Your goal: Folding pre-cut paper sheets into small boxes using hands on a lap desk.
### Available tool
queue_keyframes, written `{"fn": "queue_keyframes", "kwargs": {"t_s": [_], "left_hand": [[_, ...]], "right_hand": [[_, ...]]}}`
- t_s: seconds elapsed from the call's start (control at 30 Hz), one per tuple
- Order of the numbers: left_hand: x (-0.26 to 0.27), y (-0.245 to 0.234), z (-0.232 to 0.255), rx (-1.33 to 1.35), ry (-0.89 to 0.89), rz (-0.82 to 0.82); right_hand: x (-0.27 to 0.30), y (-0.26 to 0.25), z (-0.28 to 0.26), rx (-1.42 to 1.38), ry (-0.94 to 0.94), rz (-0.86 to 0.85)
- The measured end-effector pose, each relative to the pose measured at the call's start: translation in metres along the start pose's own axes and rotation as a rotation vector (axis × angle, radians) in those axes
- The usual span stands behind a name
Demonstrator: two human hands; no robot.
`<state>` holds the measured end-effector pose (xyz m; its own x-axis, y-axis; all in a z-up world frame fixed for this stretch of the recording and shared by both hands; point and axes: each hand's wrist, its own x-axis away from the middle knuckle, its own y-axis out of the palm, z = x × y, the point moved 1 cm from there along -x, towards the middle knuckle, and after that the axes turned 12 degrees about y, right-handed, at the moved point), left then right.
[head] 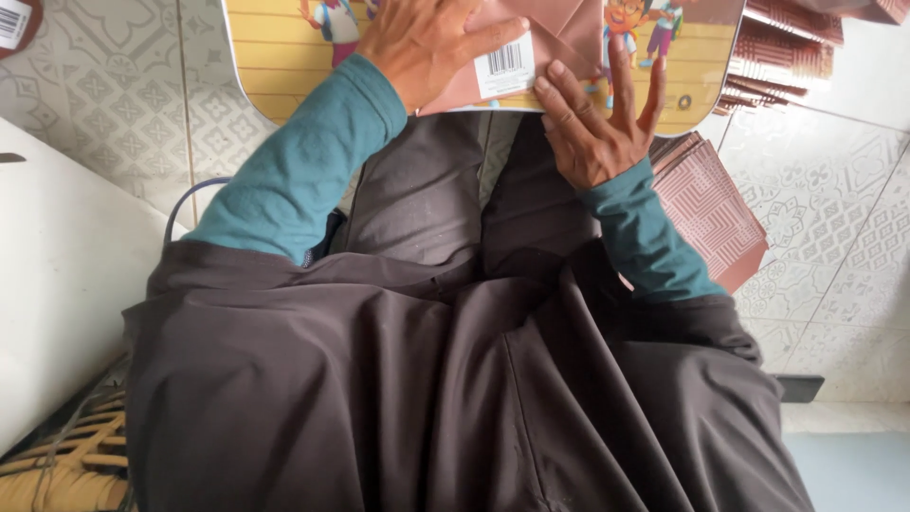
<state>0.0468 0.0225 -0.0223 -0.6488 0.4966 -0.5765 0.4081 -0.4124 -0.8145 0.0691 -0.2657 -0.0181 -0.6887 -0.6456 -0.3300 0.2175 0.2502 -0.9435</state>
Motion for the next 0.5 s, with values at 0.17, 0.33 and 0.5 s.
{"fn": "queue_keyframes", "kwargs": {"t_s": [0.17, 0.33, 0.5], "left_hand": [[0.001, 0.010, -0.001, -0.004, 0.015, -0.028], [-0.004, 0.015, 0.000, -0.051, 0.033, -0.067], [-0.005, 0.025, -0.003, -0.047, 0.020, -0.127]], "right_hand": [[0.009, -0.005, 0.008, 0.192, 0.100, 0.135], [0.007, -0.007, 0.016, 0.067, 0.104, 0.058], [-0.025, 0.004, -0.006, 0.177, 0.039, 0.093]]}}
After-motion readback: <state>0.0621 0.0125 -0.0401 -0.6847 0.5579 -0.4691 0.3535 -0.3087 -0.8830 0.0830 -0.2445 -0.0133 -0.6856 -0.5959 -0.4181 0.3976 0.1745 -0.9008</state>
